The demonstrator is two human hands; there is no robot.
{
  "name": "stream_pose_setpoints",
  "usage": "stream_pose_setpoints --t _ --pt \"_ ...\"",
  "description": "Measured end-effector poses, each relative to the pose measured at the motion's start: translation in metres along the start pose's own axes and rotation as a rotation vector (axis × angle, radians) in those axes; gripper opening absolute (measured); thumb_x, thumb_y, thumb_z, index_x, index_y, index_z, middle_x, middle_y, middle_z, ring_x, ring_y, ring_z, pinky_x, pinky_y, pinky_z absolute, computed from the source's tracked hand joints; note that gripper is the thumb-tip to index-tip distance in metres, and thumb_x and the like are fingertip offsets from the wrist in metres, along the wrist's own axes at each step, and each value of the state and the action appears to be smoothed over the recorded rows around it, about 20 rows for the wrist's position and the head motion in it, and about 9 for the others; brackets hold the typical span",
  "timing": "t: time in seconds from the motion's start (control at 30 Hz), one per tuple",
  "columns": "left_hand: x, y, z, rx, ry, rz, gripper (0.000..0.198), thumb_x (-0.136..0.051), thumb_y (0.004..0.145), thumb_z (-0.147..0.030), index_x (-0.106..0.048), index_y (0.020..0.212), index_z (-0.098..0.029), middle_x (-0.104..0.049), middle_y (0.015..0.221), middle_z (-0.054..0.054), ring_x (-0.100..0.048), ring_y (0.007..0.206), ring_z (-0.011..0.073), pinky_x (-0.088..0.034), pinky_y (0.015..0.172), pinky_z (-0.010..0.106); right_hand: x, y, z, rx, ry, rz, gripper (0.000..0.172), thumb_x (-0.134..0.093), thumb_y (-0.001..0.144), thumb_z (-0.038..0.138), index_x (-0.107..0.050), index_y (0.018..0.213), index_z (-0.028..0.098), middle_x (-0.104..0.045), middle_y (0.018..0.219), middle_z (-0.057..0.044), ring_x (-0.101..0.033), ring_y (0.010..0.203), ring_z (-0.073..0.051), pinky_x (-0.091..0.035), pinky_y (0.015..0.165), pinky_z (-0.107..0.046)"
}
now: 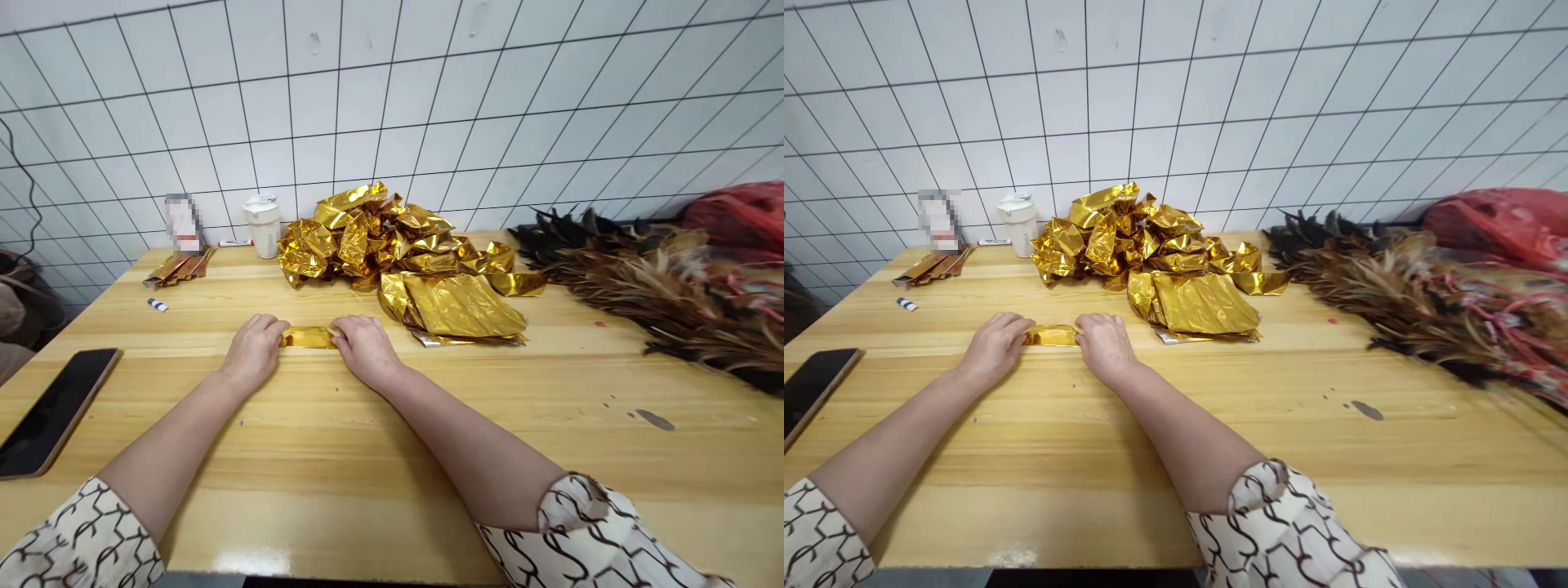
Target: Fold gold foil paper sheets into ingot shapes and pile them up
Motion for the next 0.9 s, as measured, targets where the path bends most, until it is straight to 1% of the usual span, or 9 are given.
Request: stream_pose_setpoints --t 0.1,0.2,0.27,0.33,0.43,0.5,0.6,0.67,0.9 --pt "-0.004 -0.003 -0.028 -0.231 0.012 0.06 0.033 -0.041 0.083 -0.005 -0.066 0.098 -0.019 -0.068 0.1 0.009 -0.06 0.092 0.0213 -0.051 0.081 0.035 -0.001 0.0 0.002 0.015 -0.024 0.009 0.019 -0.051 0.088 0.015 -0.065 0.101 0.015 -0.068 0.102 -0.011 -0.057 0.1 -0.023 -0.034 0.084 -0.032" --pt "-0.011 -0.006 -0.043 -0.329 -0.007 0.155 0.031 -0.04 0.089 -0.012 -0.065 0.105 -0.02 -0.067 0.105 0.008 -0.06 0.093 0.0201 -0.051 0.082 0.034 -0.001 -0.002 0.003 0.031 -0.051 0.009 0.019 -0.05 0.089 0.015 -0.065 0.1 0.015 -0.067 0.101 -0.011 -0.055 0.1 -0.023 -0.032 0.085 -0.033" --pt "-0.013 -0.006 -0.045 -0.327 -0.01 0.202 0.029 -0.039 0.093 -0.018 -0.064 0.109 -0.02 -0.067 0.106 0.009 -0.06 0.092 0.0205 -0.051 0.082 0.036 0.0 -0.004 0.008 0.074 -0.089 0.0 0.021 -0.047 0.091 0.017 -0.065 0.101 0.015 -0.067 0.102 -0.012 -0.053 0.101 -0.024 -0.032 0.086 -0.035" --pt "-0.014 -0.006 -0.046 -0.318 -0.006 0.224 0.03 -0.039 0.094 -0.021 -0.063 0.111 -0.018 -0.066 0.108 0.01 -0.059 0.094 0.0216 -0.051 0.084 0.037 0.001 -0.008 0.019 0.162 -0.118 -0.019 0.024 -0.044 0.093 0.018 -0.065 0.102 0.014 -0.066 0.105 -0.013 -0.052 0.103 -0.025 -0.031 0.087 -0.037" --pt "-0.015 -0.006 -0.047 -0.312 0.004 0.244 0.03 -0.039 0.095 -0.025 -0.064 0.109 -0.016 -0.066 0.108 0.011 -0.059 0.093 0.022 -0.05 0.085 0.038 0.0 -0.017 0.041 0.326 -0.102 -0.043 0.026 -0.042 0.095 0.022 -0.064 0.107 0.015 -0.063 0.115 -0.013 -0.05 0.109 -0.025 -0.031 0.09 -0.04" --pt "-0.016 -0.007 -0.048 -0.313 0.011 0.248 0.03 -0.039 0.095 -0.026 -0.065 0.107 -0.017 -0.066 0.108 0.01 -0.058 0.092 0.0218 -0.05 0.085 0.038 -0.003 -0.022 0.05 0.384 -0.092 -0.035 0.028 -0.043 0.095 0.025 -0.062 0.111 0.013 -0.061 0.119 -0.014 -0.048 0.113 -0.026 -0.03 0.092 -0.041" --pt "-0.017 -0.007 -0.048 -0.313 0.037 0.234 0.03 -0.04 0.095 -0.026 -0.064 0.11 -0.015 -0.065 0.111 0.012 -0.058 0.094 0.0228 -0.05 0.085 0.038 -0.008 -0.023 0.051 0.384 -0.125 0.012 0.031 -0.043 0.095 0.027 -0.061 0.113 0.01 -0.062 0.119 -0.015 -0.045 0.116 -0.028 -0.029 0.094 -0.044" --pt "-0.017 -0.007 -0.048 -0.308 0.058 0.232 0.03 -0.041 0.095 -0.025 -0.063 0.111 -0.014 -0.065 0.111 0.013 -0.058 0.093 0.0231 -0.05 0.084 0.038 -0.009 -0.022 0.048 0.377 -0.163 0.04 0.03 -0.043 0.095 0.028 -0.062 0.111 0.011 -0.062 0.117 -0.015 -0.045 0.116 -0.029 -0.027 0.095 -0.046" --pt "-0.016 -0.007 -0.045 -0.298 0.09 0.287 0.027 -0.041 0.094 -0.024 -0.067 0.096 -0.015 -0.067 0.101 0.011 -0.06 0.086 0.0214 -0.051 0.079 0.035 -0.002 -0.024 0.042 0.407 -0.291 0.147 0.028 -0.045 0.094 0.029 -0.065 0.107 0.014 -0.064 0.113 -0.015 -0.046 0.113 -0.029 -0.028 0.092 -0.046"
Point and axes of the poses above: each hand's wrist, its own y-axis towards the middle knuckle, its own x-axis out of the back of the hand, z = x × y, the point moved 10 cm from there along y, towards the middle knuckle
